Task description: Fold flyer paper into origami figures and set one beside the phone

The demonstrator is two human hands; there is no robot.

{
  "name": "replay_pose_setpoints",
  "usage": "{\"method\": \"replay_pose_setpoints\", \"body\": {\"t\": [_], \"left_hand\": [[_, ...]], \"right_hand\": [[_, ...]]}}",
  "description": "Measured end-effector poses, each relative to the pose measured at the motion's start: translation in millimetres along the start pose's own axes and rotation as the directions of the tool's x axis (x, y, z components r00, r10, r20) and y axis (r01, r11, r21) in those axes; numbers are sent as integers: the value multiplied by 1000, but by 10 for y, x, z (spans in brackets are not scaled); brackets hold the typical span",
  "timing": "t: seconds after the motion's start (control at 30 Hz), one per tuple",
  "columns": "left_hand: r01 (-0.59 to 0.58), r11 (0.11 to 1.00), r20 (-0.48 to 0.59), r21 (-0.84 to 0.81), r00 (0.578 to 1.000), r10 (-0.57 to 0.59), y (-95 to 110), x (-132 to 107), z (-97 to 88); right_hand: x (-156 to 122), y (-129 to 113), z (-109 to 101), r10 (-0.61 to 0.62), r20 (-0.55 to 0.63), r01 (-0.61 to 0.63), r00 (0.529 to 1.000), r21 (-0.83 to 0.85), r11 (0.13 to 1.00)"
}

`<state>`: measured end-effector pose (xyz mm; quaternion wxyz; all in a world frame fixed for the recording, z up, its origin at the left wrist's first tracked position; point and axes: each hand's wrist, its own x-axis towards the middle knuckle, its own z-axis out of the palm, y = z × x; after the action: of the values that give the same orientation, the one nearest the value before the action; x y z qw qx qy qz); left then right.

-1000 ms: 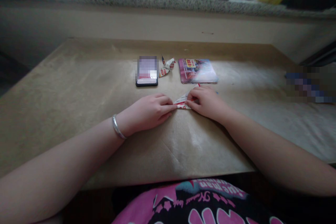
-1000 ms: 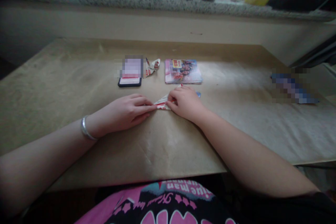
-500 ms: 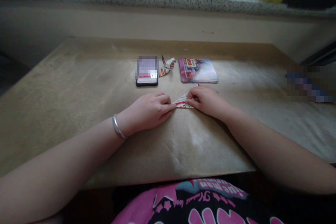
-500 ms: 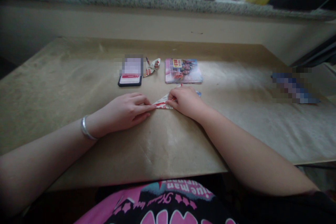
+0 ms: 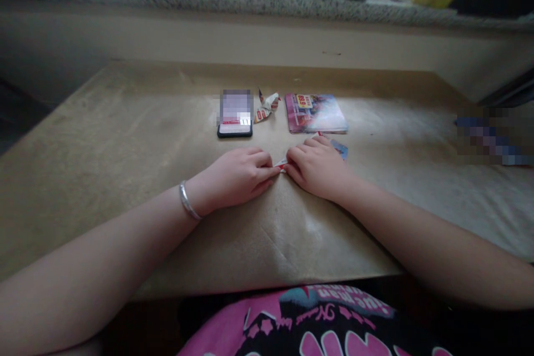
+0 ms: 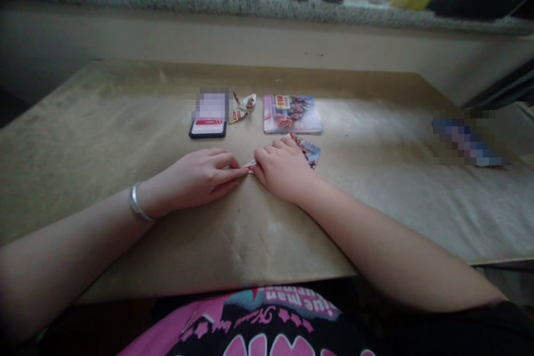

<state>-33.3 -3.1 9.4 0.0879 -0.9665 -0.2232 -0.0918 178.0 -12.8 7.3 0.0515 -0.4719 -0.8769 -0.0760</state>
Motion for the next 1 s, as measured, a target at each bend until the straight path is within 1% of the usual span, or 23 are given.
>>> {"method": "replay_pose_setpoints", "body": {"t": [0.17, 0.3, 0.4, 0.5, 0.63, 1.0], "left_hand": [[-28, 1000, -7, -3, 1000, 28, -16, -18, -7], [-41, 999, -12, 9, 999, 41, -34, -34, -44], [-18, 1000, 10, -3, 1000, 18, -43, -44, -68], [0, 999, 29, -39, 1000, 1, -44, -46, -76], [8, 999, 28, -52, 1000, -6, -48, -47, -69], [-19, 1000, 34, -3, 999, 20, -64, -54, -54]], "right_hand": [[83, 84, 34, 30, 91, -45, 995, 174, 984], [84, 148, 77, 40, 78, -59, 996, 259, 964], [76, 160, 92, 62, 83, -85, 995, 299, 951], [81, 165, 91, 71, 90, -96, 993, 308, 947], [94, 172, 79, 50, 92, -74, 994, 283, 956], [99, 147, 59, 50, 109, -78, 993, 277, 958]]}}
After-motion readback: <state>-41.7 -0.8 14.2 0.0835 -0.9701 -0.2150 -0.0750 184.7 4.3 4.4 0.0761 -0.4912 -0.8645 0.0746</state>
